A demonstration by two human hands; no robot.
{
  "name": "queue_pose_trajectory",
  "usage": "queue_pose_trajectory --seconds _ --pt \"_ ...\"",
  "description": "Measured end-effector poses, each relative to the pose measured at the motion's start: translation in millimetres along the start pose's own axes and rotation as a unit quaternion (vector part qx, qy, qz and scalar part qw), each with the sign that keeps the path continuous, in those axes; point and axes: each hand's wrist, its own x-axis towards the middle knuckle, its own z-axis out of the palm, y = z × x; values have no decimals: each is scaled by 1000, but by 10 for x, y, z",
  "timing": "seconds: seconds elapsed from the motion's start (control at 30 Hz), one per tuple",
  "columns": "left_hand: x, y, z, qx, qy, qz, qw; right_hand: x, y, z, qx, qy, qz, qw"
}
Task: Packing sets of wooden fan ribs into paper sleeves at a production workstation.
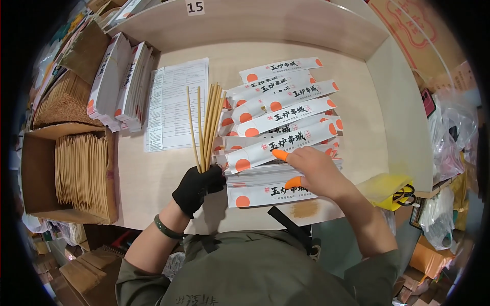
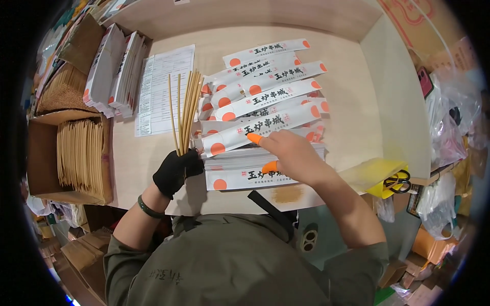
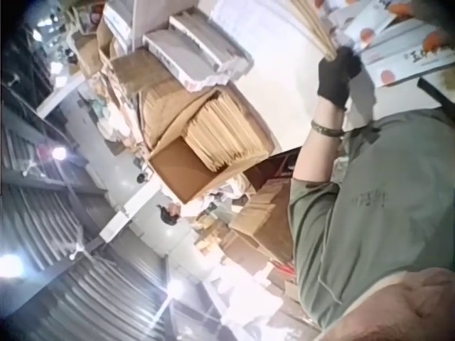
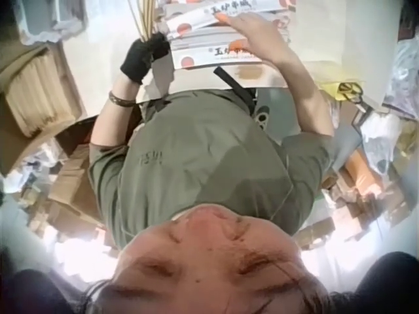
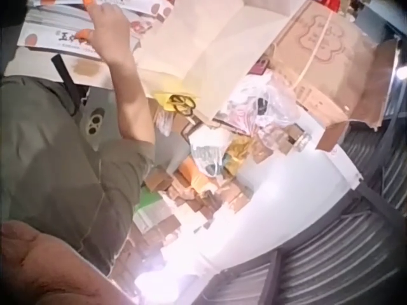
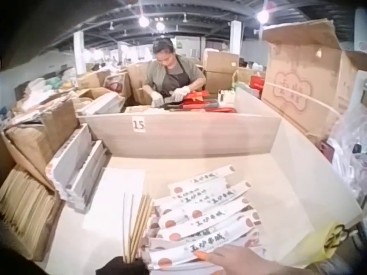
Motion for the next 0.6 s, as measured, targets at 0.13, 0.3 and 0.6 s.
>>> queue_pose_trajectory --seconds 0.13,0.3,0.6 --pt "0 16 -21 -5 -25 7 1000 44 -66 -87 33 4 -1 999" --pt "52 14 -70 -2 -51 19 998 40 -93 -105 -19 -14 -58 998" --pt "33 94 -37 9 -37 4 999 224 -214 -274 -43 -104 -58 992"
